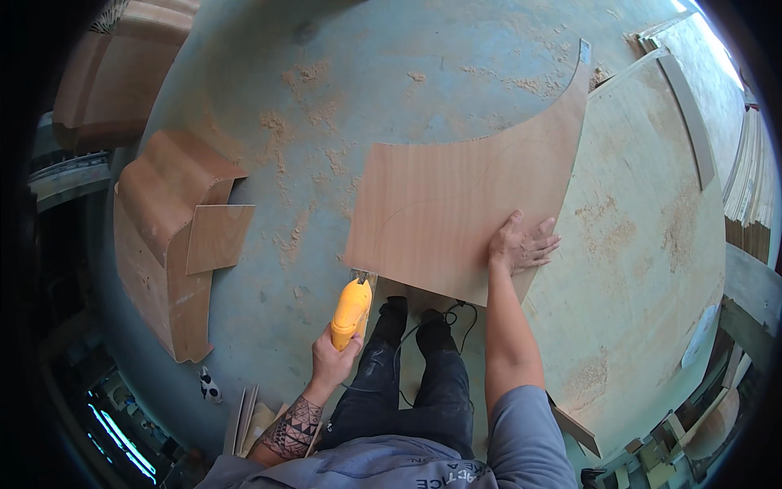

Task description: The person cuts a curved wooden board along a marked line using a jigsaw, then fits and aligns the cut board into a wooden furniture structure by hand before picking up a power drill and a box of screws.

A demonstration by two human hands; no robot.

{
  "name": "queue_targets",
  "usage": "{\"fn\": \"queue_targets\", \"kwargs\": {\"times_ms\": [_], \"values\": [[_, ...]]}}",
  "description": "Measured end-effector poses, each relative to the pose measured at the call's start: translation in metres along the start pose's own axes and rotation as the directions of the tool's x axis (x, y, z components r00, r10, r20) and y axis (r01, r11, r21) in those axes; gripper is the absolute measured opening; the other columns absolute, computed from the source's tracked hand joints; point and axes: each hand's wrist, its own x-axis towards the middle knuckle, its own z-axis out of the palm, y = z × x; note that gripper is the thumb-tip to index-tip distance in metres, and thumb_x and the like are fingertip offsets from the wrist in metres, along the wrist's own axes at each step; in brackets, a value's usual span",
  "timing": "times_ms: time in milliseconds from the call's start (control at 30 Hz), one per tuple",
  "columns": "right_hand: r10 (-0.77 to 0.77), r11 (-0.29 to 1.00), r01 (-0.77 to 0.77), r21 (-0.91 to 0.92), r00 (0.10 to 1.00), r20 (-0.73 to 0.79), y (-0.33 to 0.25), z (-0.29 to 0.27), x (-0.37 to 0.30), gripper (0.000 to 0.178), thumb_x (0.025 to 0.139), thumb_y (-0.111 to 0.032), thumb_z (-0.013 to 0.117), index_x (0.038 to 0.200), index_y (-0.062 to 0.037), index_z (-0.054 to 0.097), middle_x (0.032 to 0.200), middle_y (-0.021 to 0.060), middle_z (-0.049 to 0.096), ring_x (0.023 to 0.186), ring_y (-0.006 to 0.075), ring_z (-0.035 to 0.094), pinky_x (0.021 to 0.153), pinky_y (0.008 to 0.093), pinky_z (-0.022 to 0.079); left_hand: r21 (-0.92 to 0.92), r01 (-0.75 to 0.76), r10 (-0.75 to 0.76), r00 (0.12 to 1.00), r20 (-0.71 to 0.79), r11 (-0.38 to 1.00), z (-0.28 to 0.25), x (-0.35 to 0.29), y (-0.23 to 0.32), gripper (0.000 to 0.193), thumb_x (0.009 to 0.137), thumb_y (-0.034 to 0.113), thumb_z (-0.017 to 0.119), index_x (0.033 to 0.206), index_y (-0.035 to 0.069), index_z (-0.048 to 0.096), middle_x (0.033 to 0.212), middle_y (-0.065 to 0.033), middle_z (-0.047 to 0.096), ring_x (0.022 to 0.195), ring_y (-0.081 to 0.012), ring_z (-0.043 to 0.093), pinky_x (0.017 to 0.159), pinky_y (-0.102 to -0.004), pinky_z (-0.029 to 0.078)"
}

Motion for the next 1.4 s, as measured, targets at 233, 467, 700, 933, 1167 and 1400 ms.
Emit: {"fn": "queue_targets", "kwargs": {"times_ms": [233,467,700,933,1167,1400], "values": [[0.040,0.999,-0.040,-0.035,0.999,0.006,-0.011,0.001,-0.013,0.092,0.100,-0.072,0.053,0.172,-0.0224,0.023,0.175,0.0259,0.021,0.164,0.0392,0.017,0.129,0.0607,0.014,-0.004,-0.001,0.001,0.999,-0.036,1.000,0.003,0.005,-0.003,0.037,0.089,0.017,0.081,0.119,0.000,0.068,0.101,-0.0219,0.077,0.096,-0.0424,0.077,0.083,-0.0469,0.061],[0.033,0.999,-0.033,-0.041,0.999,0.000,-0.005,0.004,-0.010,0.092,0.100,-0.072,0.052,0.172,-0.0224,0.022,0.175,0.0246,0.021,0.164,0.0375,0.016,0.128,0.0607,0.013,0.023,-0.020,0.021,0.999,-0.027,1.000,0.004,0.007,0.002,0.035,0.089,0.014,0.080,0.118,-0.001,0.068,0.101,-0.0240,0.077,0.096,-0.0442,0.076,0.083,-0.0471,0.061],[0.038,0.998,-0.037,-0.048,0.999,0.022,-0.006,0.003,-0.010,0.093,0.099,-0.072,0.052,0.172,-0.0219,0.021,0.175,0.0246,0.019,0.164,0.0379,0.016,0.128,0.0607,0.013,0.053,-0.034,0.036,0.999,-0.034,0.998,-0.001,0.015,0.005,0.031,0.088,0.014,0.079,0.111,-0.001,0.066,0.095,-0.0255,0.075,0.093,-0.0477,0.075,0.078,-0.0486,0.061],[0.036,0.998,-0.034,-0.056,0.999,0.021,-0.003,0.005,-0.008,0.094,0.099,-0.072,0.051,0.172,-0.0211,0.022,0.175,0.0243,0.019,0.164,0.0383,0.016,0.128,0.0613,0.013,0.029,-0.044,0.046,0.998,-0.047,0.999,0.003,0.015,0.017,0.031,0.088,0.013,0.079,0.113,-0.001,0.066,0.095,-0.0256,0.075,0.094,-0.0481,0.075,0.079,-0.0491,0.061],[0.026,0.997,-0.025,-0.069,1.000,0.009,-0.001,0.006,-0.009,0.093,0.099,-0.073,0.050,0.172,-0.0212,0.022,0.175,0.0243,0.020,0.163,0.0381,0.018,0.127,0.0609,0.014,0.042,-0.035,0.037,0.998,-0.052,0.999,0.003,0.014,0.019,0.034,0.088,0.014,0.079,0.116,-0.001,0.066,0.097,-0.0254,0.075,0.094,-0.0476,0.075,0.079,-0.0489,0.061],[0.024,0.996,-0.023,-0.086,1.000,0.014,-0.003,0.004,-0.009,0.093,0.099,-0.072,0.050,0.172,-0.0206,0.023,0.175,0.0243,0.022,0.163,0.0382,0.018,0.127,0.0598,0.015,0.038,-0.014,0.016,0.998,-0.062,0.999,0.003,0.016,0.020,0.030,0.088,0.014,0.079,0.111,-0.001,0.067,0.095,-0.0254,0.075,0.094,-0.0474,0.075,0.079,-0.0492,0.061]]}}
